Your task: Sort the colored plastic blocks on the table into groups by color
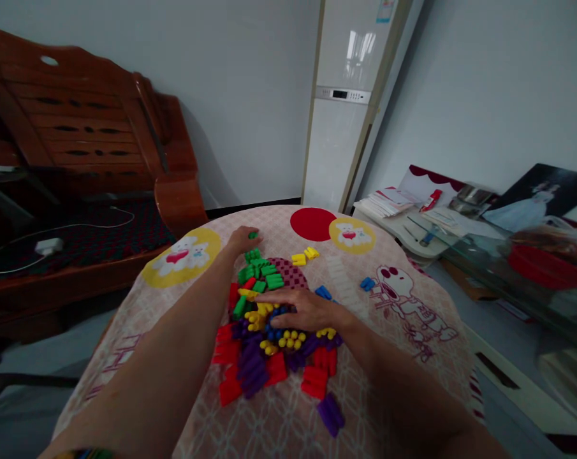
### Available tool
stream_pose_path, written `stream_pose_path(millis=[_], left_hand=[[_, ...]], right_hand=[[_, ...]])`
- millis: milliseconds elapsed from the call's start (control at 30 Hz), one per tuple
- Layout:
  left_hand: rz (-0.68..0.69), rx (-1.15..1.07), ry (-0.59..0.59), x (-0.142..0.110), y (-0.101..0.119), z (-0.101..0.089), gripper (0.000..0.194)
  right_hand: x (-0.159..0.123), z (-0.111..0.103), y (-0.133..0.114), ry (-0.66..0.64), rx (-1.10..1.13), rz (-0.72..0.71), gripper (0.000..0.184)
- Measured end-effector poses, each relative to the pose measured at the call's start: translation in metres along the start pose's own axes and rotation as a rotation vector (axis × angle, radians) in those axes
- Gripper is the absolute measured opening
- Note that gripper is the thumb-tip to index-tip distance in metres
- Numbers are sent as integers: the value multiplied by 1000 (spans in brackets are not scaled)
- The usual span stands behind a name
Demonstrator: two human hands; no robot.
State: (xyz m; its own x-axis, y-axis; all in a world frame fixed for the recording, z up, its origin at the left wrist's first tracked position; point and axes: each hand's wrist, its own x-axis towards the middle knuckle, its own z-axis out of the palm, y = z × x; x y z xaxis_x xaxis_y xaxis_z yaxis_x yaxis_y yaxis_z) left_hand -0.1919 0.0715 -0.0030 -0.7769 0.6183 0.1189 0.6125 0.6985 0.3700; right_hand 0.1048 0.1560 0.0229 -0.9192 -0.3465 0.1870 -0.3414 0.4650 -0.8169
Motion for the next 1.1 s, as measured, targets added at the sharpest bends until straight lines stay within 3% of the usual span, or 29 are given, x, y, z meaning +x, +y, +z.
stream_pose_path(millis=[67, 133, 233, 300, 333, 400, 467, 633, 733, 833, 933, 1100], left_hand=[[127, -26, -54, -11, 14, 3, 45], [260, -98, -142, -29, 29, 4, 48], [420, -221, -260, -65, 51, 1, 54], [499, -273, -329, -89, 62, -4, 54], [531, -297, -348, -100, 67, -7, 54], [589, -331, -356, -120, 75, -13, 52], [629, -356, -338, -136, 83, -19, 52], [641, -460, -266, -168, 91, -31, 54], [633, -386, -191, -185, 77, -41, 57], [548, -223, -193, -203, 50, -46, 77], [426, -133, -211, -214, 29, -37, 94], [301, -86, -50, -198, 35, -9, 81]], right_hand=[[-14, -13, 2, 148, 71, 81, 53], [-36, -37, 15, 432, 27, 192, 49], [-87, -78, 46, 898, -300, 367, 47], [-125, -94, 66, 1105, -438, 541, 48], [-142, -97, 73, 1148, -470, 618, 48], [-165, -91, 81, 1143, -477, 696, 46], [-170, -72, 79, 1057, -436, 662, 45], [-126, 2, 46, 830, -284, 426, 48], [-100, 45, 17, 675, -195, 319, 51], [-86, 77, -4, 577, -189, 213, 68], [-71, 92, -8, 554, -246, 171, 72], [-36, 75, 12, 688, -314, 253, 62]])
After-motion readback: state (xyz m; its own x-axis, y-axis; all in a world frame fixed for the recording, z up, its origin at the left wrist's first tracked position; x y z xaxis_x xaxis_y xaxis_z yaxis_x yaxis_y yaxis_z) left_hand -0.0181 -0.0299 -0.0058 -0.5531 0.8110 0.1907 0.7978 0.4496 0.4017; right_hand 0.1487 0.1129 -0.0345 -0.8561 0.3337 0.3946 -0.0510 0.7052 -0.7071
